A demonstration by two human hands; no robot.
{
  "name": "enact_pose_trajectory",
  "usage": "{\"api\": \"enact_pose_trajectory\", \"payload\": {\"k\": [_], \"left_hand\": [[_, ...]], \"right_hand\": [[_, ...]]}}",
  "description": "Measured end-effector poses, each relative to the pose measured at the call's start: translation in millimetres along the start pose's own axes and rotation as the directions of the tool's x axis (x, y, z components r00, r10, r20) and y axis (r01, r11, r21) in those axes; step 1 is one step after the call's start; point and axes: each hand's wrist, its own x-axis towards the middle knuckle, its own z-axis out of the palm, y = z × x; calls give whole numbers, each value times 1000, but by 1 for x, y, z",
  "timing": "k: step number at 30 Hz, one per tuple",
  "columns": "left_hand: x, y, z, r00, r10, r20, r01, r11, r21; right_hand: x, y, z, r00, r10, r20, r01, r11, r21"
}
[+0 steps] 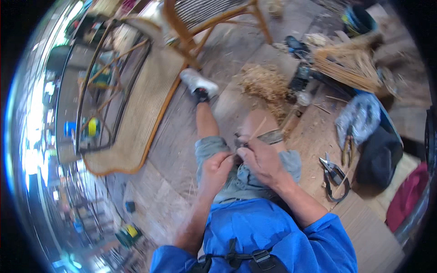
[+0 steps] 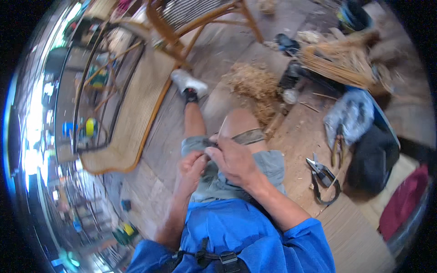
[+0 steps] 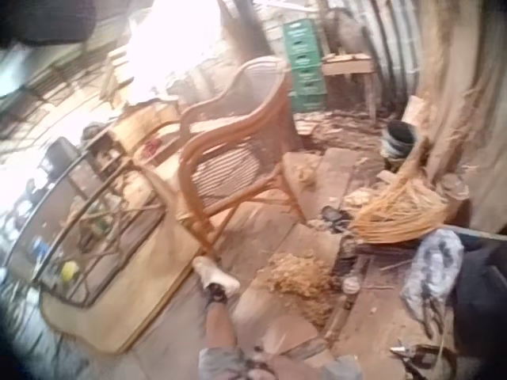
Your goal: Shave and shape thin bamboo or rattan strips using a hand knife.
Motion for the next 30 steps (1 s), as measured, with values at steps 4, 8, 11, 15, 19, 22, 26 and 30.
{"api": "enact_pose_trajectory", "payload": {"k": [4,8,11,15,19,22,26,30], "left_hand": [[-24,25,-20,996,56,75,-58,998,22],[-48,-22,-104,998,55,22,-58,986,159],[-99,-114,-238,989,-114,-95,130,355,926],[-250,-207,-401,694,-262,-671,645,-189,741],[-371,-227,-417,375,-358,-855,869,-185,458],[-362,-300,-380,414,-389,-823,865,-112,489],[-274,-395,-287,548,-464,-696,781,-15,625],[-191,-374,-203,695,-583,-422,612,171,772]], "right_hand": [[-1,25,-7,957,59,283,121,807,-578],[41,23,-54,863,501,-69,-505,860,-70],[36,9,-42,823,565,55,-564,825,-33],[17,20,-37,759,629,166,-600,776,-197],[8,30,-19,815,557,158,-547,831,-104],[15,25,-19,814,575,75,-563,815,-136],[23,16,-36,724,686,74,-673,726,-140],[49,11,-23,738,657,-156,-654,637,-408]]}}
